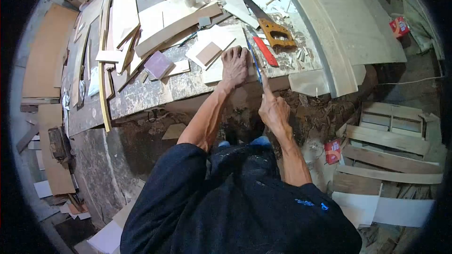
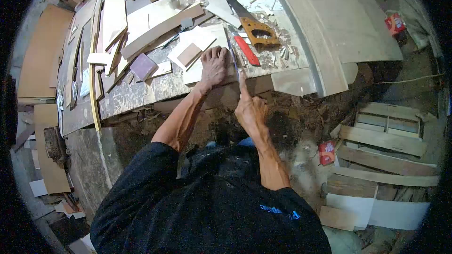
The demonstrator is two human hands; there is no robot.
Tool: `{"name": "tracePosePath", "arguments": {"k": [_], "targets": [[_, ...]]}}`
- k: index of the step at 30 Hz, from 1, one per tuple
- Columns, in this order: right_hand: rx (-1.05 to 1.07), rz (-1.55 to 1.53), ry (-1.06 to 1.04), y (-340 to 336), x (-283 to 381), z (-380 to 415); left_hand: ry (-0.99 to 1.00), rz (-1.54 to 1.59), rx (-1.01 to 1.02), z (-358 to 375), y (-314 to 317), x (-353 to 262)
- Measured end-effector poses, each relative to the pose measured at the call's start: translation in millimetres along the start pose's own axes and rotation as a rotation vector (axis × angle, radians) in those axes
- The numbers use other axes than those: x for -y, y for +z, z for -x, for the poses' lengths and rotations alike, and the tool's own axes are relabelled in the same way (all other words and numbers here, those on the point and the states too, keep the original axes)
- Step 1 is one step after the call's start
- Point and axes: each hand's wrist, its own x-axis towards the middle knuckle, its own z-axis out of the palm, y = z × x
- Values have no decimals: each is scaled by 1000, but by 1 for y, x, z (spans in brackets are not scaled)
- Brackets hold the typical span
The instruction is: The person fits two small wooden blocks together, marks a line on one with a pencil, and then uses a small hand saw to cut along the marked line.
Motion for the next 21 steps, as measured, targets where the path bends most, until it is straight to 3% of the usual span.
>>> {"name": "tracePosePath", "arguments": {"k": [6,9,12,16,20,21], "targets": [[-82,27,-45,19,-5,-41,8,44,0,0,-2,1],[-94,13,-59,6,-5,3,-11,68,15,-3,4,3],[-64,24,-13,11,-5,-1,9,59,0,3,1,1],[-112,50,-64,23,-3,-51,12,51,-15,0,-5,1],[-29,0,-31,14,-11,2,5,30,-6,0,2,1],[80,5,85,-6,5,10,4,17,-3,0,0,2]]}}
